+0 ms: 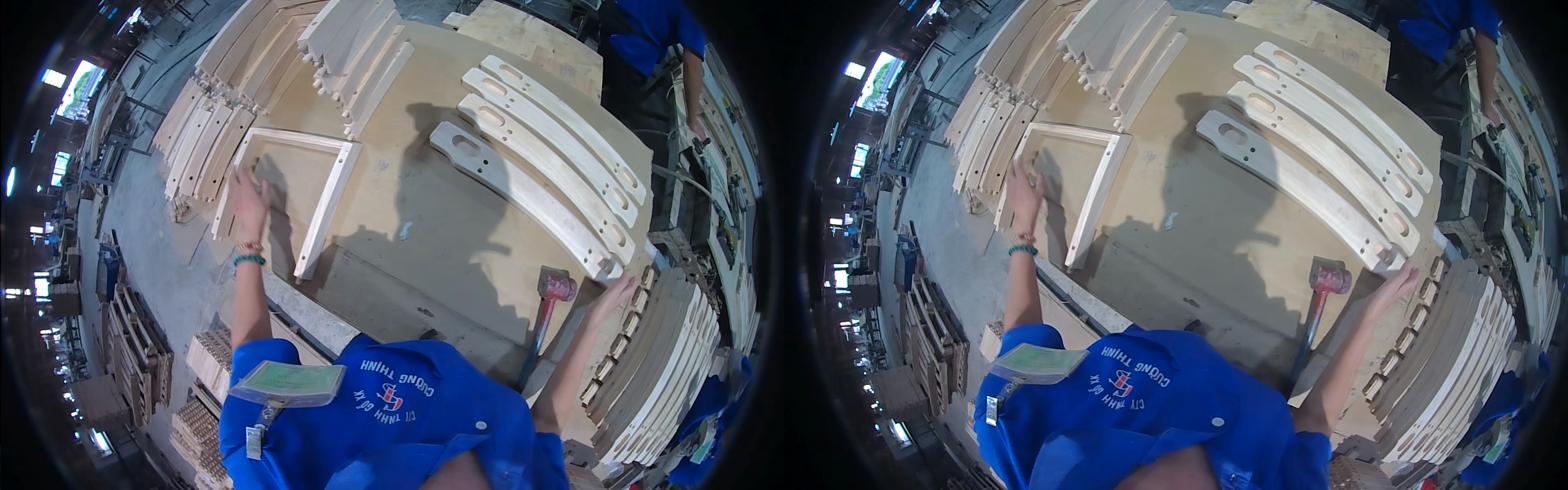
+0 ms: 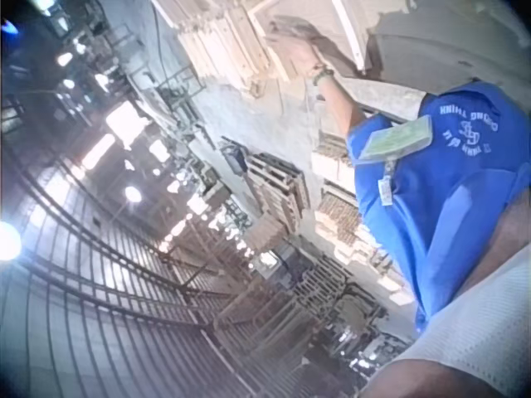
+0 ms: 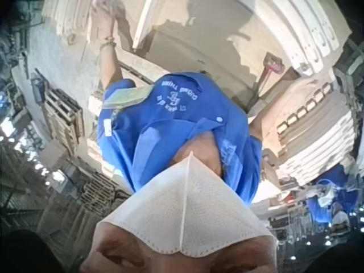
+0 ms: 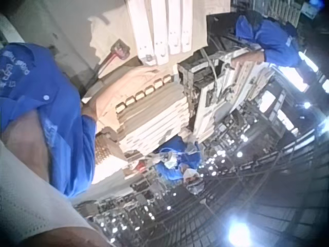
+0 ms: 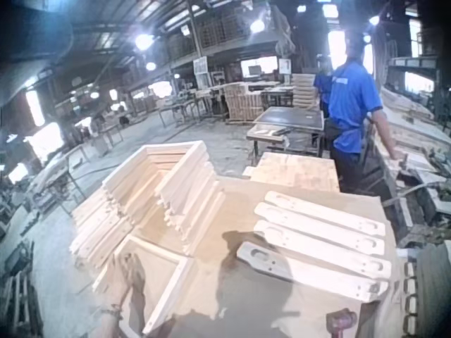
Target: The person assembles wooden chair frames by hand, using a rubber mallet to tap dowels and slats into place. They repeatedly pick up parts, align them, and hammer them together on a workbench in a factory setting.
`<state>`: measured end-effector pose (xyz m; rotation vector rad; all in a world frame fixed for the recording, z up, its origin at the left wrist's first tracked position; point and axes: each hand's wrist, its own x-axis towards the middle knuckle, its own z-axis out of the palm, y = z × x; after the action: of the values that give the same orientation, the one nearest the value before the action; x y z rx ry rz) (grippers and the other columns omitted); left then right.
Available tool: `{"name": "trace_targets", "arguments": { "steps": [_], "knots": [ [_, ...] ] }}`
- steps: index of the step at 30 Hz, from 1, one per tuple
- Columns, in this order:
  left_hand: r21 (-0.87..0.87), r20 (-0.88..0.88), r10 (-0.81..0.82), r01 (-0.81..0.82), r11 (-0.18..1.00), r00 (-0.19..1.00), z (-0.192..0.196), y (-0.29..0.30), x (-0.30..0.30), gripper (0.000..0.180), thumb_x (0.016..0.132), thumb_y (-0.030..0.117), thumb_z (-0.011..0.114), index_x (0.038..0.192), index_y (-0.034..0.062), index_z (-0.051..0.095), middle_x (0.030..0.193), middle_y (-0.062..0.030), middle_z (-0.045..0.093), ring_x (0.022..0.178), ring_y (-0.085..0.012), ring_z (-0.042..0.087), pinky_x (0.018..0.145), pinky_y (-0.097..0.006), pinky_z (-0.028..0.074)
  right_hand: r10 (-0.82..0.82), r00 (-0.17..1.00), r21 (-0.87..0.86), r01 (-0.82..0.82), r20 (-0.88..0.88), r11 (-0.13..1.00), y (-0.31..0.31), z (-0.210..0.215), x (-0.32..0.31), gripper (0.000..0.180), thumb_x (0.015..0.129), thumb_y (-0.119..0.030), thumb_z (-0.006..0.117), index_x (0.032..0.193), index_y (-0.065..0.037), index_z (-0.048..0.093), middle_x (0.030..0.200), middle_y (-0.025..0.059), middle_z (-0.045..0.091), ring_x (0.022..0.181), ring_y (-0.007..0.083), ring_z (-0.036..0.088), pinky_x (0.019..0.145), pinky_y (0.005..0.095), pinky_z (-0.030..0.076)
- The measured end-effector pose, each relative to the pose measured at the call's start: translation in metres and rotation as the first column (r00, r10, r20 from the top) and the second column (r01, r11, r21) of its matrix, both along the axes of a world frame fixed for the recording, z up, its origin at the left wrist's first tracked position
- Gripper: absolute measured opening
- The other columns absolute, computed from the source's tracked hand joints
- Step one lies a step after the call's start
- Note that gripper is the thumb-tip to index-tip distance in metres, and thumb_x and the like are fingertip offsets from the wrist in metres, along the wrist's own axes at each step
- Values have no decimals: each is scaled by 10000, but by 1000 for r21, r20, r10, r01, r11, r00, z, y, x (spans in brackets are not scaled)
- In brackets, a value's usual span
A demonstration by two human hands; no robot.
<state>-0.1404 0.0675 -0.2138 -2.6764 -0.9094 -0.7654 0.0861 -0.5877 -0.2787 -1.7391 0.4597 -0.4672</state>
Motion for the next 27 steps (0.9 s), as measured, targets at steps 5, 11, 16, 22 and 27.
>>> {"name": "trace_targets", "arguments": {
  "steps": [5, 11, 16, 22, 27],
  "knots": [
    [-562, -268, 4, -160, 812, 963, 16, 95, -8, 469, 795, 376, 618, 1047, -20, 626, 1014, -269, 619, 985, -386, 596, 856, -467, 450, 90, 995, -177, -97, -47, 980, -7, 10, 0, 730, 945, -394, 484, 1432, 68, 196, 1481, 208, 255, 1367, 277, 265, 1111, 352, 220],
    [-890, 34, 134, -31, 455, 990, 37, 86, -46, 461, 816, 225, 627, 1192, 2, 482, 811, -63, 578, 711, -111, 559, 583, -264, 466, 275, 887, -391, -418, -370, 820, 34, 47, -136, 534, 797, -256, 719, 1194, 19, 490, 1137, 200, 560, 1066, 310, 560, 862, 384, 459],
    [-920, 164, 44, 136, 368, 986, 96, 62, -75, 526, 820, 234, 629, 1270, 18, 465, 813, -9, 534, 660, -92, 495, 559, -236, 420, 174, 825, -584, -513, -538, 629, 53, 37, -203, 479, 750, -144, 706, 1159, -20, 489, 1030, 199, 551, 923, 381, 573, 783, 445, 471],
    [-778, 625, 2, 622, 88, 781, 151, -60, 42, 562, 841, 307, 671, 1273, 2, 483, 841, 17, 507, 696, -93, 462, 629, -224, 401, 323, 844, -127, -410, -429, 903, 64, 34, -194, 377, 793, -112, 626, 1121, 3, 479, 802, 207, 548, 838, 375, 594, 757, 460, 462],
    [-555, 823, -44, 785, -275, 567, 158, -151, 239, 374, 832, 159, 675, 1153, 19, 542, 831, 12, 539, 705, -71, 488, 611, -210, 406, 458, 810, 513, -236, -365, 826, 67, 73, -194, 260, 927, -284, 564, 946, -38, 483, 590, 9, 457, 414, 84, 430, 363, 245, 340]
  ]
}}
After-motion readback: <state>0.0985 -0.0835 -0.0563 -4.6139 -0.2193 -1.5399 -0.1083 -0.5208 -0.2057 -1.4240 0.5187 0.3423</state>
